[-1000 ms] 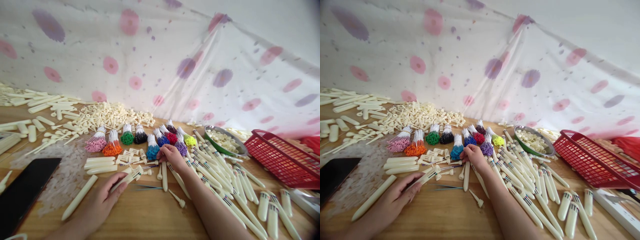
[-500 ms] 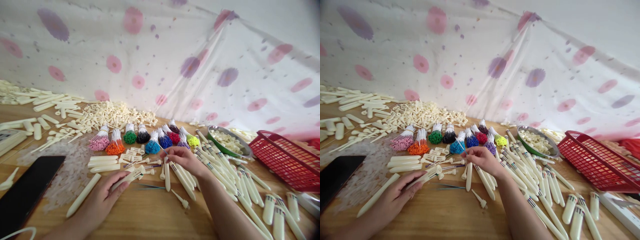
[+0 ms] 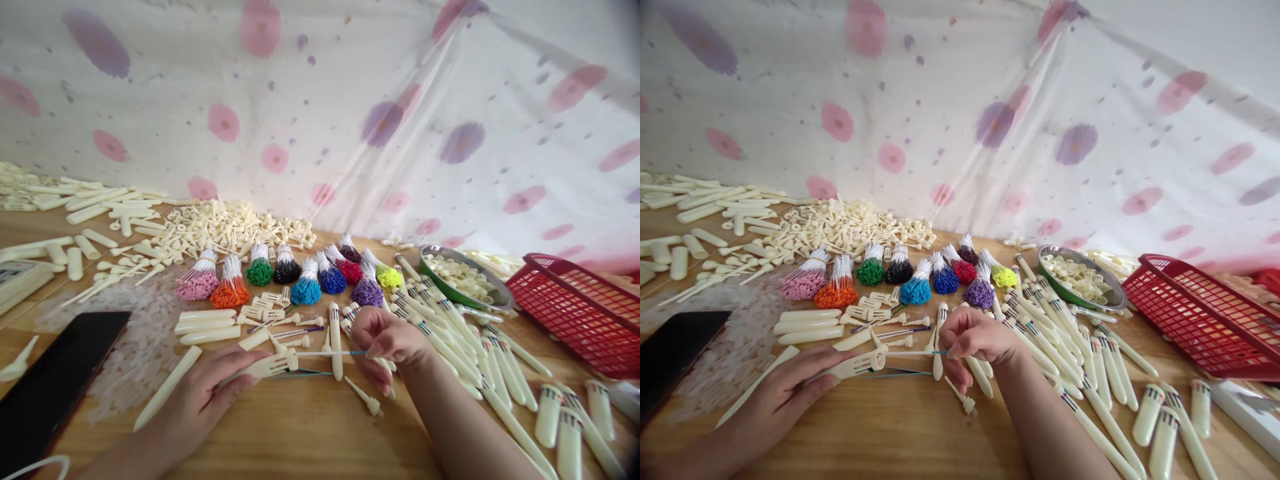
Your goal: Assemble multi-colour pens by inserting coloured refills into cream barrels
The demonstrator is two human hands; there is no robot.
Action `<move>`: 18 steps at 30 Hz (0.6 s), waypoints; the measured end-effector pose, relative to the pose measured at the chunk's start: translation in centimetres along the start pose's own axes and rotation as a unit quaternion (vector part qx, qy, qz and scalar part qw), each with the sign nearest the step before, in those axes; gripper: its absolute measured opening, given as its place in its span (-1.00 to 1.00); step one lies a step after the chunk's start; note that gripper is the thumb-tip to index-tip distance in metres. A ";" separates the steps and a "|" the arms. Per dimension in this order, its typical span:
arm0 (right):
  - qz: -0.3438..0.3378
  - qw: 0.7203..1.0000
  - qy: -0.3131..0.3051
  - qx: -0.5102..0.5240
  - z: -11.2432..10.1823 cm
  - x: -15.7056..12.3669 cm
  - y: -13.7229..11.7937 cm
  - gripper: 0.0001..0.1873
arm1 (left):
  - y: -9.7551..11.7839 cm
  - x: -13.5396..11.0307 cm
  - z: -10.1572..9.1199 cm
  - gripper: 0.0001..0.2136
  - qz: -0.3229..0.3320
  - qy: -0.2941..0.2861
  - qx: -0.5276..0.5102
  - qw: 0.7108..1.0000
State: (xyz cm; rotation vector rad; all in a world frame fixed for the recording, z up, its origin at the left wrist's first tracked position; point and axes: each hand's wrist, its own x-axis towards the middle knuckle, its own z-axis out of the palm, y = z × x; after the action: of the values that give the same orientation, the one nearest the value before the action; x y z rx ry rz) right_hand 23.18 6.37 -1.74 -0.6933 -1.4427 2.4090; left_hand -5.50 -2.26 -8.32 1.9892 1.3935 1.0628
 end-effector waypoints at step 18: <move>0.013 0.996 -0.089 -0.010 0.4 1.4 0.8 -0.72 | 0.9 0.2 0.1 -0.75 0.023 -0.053 -0.034 0.998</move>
State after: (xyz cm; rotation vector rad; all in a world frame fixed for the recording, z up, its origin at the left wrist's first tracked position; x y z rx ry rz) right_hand 21.79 6.33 -2.71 -0.5158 -1.5351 2.5357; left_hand -4.90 -2.39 -7.60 2.0067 1.2450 0.9971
